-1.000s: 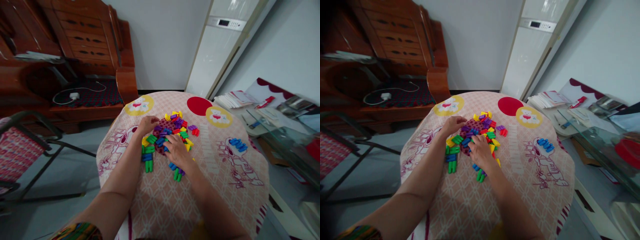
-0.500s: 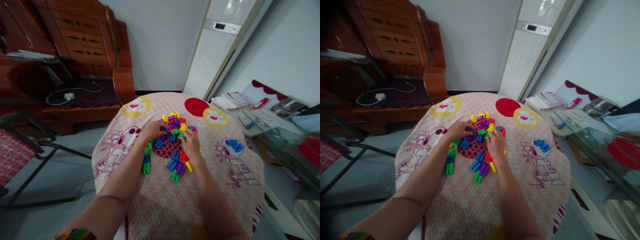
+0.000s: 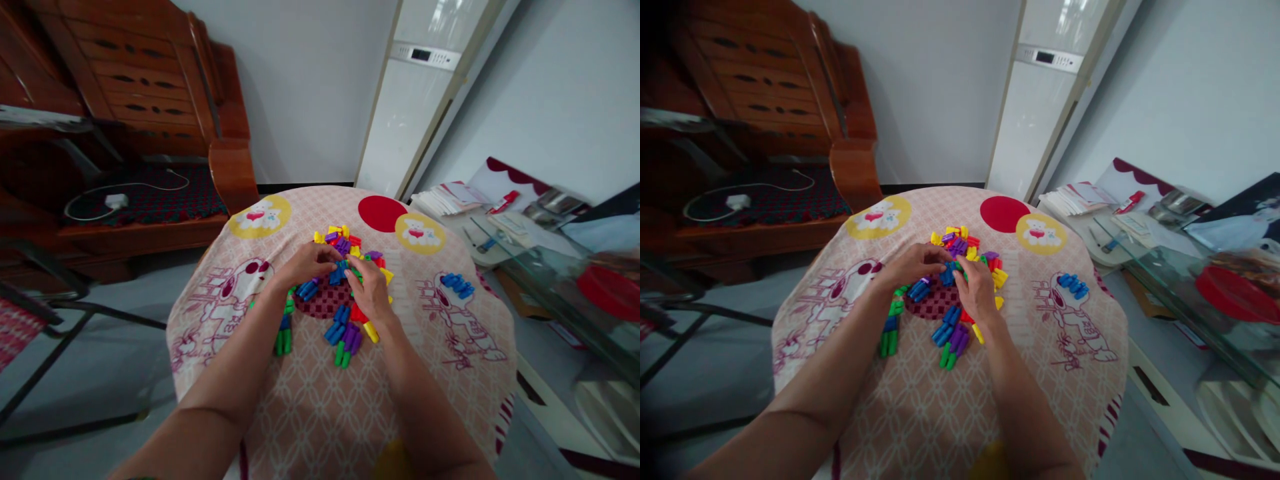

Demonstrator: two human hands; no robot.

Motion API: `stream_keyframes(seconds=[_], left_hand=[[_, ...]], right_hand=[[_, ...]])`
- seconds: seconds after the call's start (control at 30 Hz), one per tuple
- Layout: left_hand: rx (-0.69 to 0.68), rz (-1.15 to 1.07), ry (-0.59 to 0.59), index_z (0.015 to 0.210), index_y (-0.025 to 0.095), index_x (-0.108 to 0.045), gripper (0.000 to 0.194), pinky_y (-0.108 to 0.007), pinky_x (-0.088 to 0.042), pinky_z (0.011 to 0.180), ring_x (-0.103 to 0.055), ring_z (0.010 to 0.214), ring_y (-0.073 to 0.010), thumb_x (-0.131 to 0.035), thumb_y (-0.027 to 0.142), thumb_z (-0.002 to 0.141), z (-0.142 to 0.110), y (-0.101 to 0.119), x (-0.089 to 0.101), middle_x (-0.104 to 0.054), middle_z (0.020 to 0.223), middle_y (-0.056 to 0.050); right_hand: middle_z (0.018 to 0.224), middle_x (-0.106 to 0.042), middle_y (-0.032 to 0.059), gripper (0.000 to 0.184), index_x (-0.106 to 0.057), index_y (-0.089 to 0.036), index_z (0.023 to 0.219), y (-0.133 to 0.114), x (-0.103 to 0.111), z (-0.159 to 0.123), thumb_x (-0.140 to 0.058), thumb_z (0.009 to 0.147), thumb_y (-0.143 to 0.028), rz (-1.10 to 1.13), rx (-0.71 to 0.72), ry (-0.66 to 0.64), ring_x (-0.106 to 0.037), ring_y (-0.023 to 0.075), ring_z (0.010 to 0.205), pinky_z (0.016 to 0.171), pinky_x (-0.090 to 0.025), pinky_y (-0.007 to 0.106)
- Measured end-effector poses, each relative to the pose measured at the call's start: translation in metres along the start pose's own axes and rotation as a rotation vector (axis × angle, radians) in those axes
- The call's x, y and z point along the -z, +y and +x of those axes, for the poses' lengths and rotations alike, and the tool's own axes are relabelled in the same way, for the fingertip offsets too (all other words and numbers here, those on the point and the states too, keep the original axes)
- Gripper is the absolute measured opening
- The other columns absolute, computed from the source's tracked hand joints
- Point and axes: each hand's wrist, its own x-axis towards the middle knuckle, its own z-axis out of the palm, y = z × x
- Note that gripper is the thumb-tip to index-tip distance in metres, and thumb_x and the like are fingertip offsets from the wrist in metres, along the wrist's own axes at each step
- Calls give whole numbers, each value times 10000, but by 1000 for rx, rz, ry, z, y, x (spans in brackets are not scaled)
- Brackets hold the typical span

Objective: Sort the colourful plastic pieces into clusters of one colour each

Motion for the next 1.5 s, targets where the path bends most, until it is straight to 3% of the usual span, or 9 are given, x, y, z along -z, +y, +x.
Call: stream_keyframes(seconds=[0.2,0.33,0.63,0.8,0.97,1.1,1.2,1.37,1.5], left_hand=[[-68,43,-8,949,162,-718,259,-279,-517,677,-658,726,-177,-640,321,761,6,13,-28,-731,816,-39],[-61,211,20,929,179,-720,226,-289,-510,719,-669,767,-188,-621,310,773,8,10,-29,-745,856,-34],[65,492,-30,879,198,-703,217,-304,-468,657,-664,728,-222,-706,343,718,7,-12,-23,-723,775,-41],[54,517,-29,886,201,-699,244,-307,-465,657,-661,734,-224,-726,350,694,8,-14,-27,-721,787,-39],[68,427,-36,816,205,-678,181,-298,-478,641,-667,721,-217,-710,325,684,8,-15,-25,-712,732,-29],[73,265,-39,806,186,-679,178,-274,-491,640,-669,705,-194,-675,319,688,6,-14,-15,-708,703,-18],[79,226,47,850,167,-707,233,-261,-489,632,-660,691,-177,-653,346,711,2,-15,-2,-720,729,-24],[138,206,228,861,154,-727,284,-247,-458,575,-630,628,-157,-659,391,719,-4,-20,19,-727,726,-27],[171,109,298,810,141,-712,321,-246,-448,553,-620,595,-155,-702,442,700,-6,-21,24,-707,673,-34]], right_hand=[[886,-752,36,200,-724,-210,1012,5,13,1,-619,844,-238,106,-192,-70,-692,180,796,755,-532,282],[803,-739,10,164,-731,-204,912,17,34,7,-624,801,-261,98,-250,3,-675,159,733,717,-519,257],[778,-745,90,125,-732,-168,759,96,127,-16,-617,730,-208,-500,-634,307,-665,228,759,743,-480,331],[792,-736,121,132,-717,-159,744,121,146,-38,-587,734,-178,-649,-750,330,-654,231,762,729,-448,332],[805,-735,112,107,-709,-184,743,125,143,-42,-606,717,-173,-666,-805,322,-652,254,784,747,-457,352],[889,-745,153,195,-757,-151,878,107,146,-33,-634,744,-223,-702,-856,378,-660,284,822,764,-463,381],[865,-745,131,235,-764,-144,915,85,136,-17,-608,771,-245,-604,-727,440,-660,267,812,771,-471,367],[773,-724,48,176,-743,-181,818,35,73,4,-587,831,-261,-163,-345,134,-651,193,720,720,-493,292],[943,-726,60,207,-738,-195,1024,-11,7,-3,-586,883,-207,-8,-61,-181,-667,183,853,812,-513,291]])
